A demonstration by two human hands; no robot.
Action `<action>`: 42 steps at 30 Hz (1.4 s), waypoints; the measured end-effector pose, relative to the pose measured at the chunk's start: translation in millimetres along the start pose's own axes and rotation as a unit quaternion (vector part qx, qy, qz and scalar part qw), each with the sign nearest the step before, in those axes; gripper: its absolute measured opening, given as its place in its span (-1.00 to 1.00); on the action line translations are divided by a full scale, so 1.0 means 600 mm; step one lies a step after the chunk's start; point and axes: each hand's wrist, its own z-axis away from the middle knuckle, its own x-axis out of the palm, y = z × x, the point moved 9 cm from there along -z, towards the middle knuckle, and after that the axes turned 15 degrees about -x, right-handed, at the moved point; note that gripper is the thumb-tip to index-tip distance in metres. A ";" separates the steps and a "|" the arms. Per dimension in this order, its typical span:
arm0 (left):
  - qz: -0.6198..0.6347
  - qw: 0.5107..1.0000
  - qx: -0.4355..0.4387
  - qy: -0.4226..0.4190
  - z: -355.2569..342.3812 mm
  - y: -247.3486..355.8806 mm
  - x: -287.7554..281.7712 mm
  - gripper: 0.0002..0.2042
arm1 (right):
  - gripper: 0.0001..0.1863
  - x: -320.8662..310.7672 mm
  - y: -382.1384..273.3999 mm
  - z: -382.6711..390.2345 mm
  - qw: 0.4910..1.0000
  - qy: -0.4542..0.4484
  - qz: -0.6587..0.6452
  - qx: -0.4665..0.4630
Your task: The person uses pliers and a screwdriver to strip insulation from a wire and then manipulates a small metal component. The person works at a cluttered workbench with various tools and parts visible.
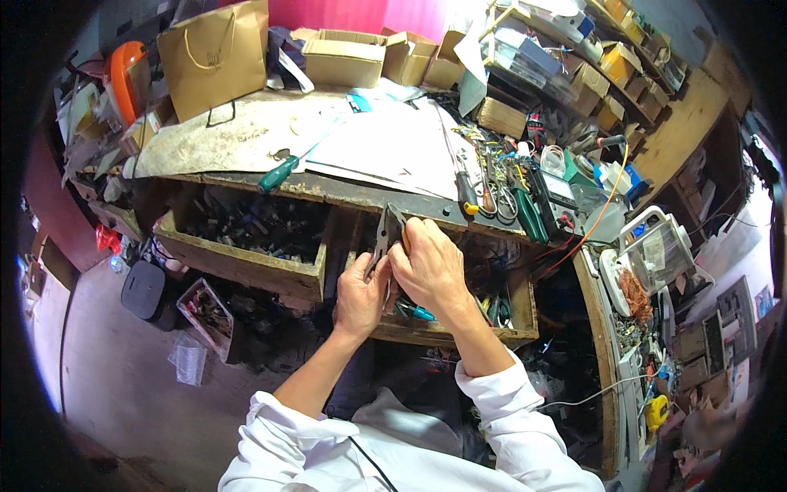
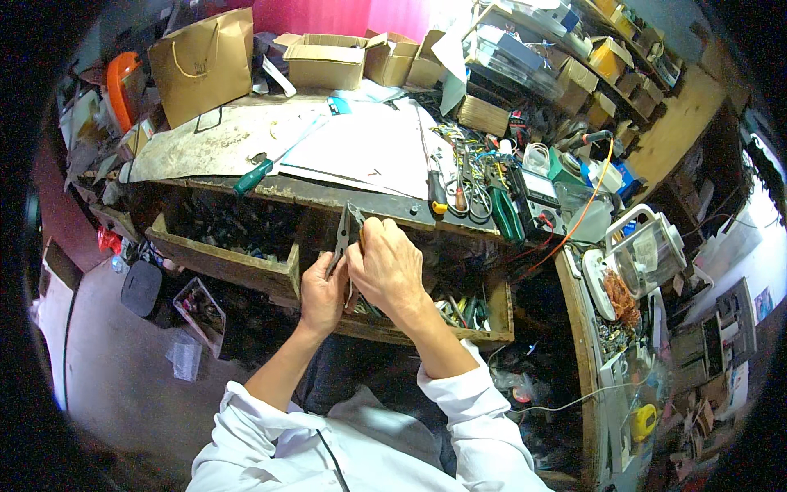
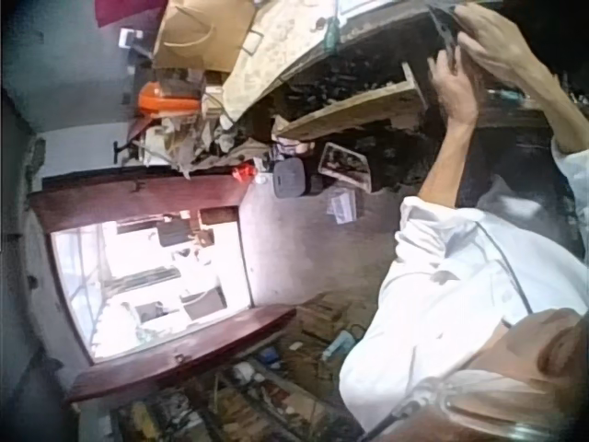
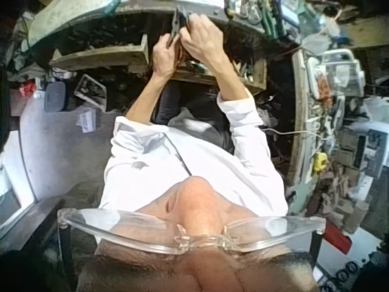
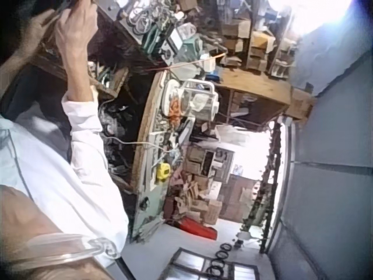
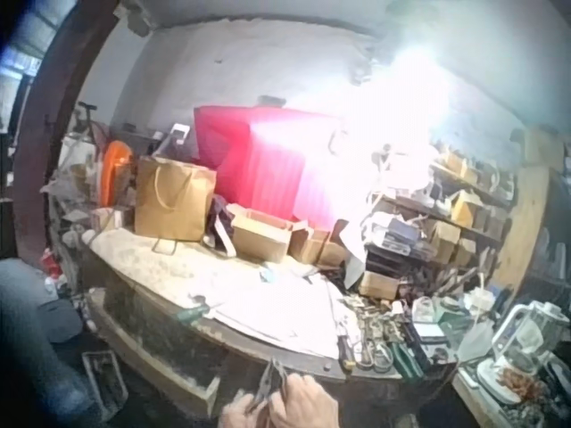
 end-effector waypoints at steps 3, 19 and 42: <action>-0.055 0.996 0.057 0.040 0.009 0.008 -0.005 -0.70 | -0.76 0.000 -0.010 0.005 1.000 -0.001 -0.015 0.011; -0.181 0.970 0.117 0.115 0.012 0.026 0.013 -0.73 | -0.73 0.010 0.034 -0.009 0.994 0.052 -0.091 0.018; -0.047 0.999 0.000 -0.012 -0.047 0.008 0.018 -0.75 | -0.80 0.099 0.092 -0.003 0.728 0.016 -0.624 0.283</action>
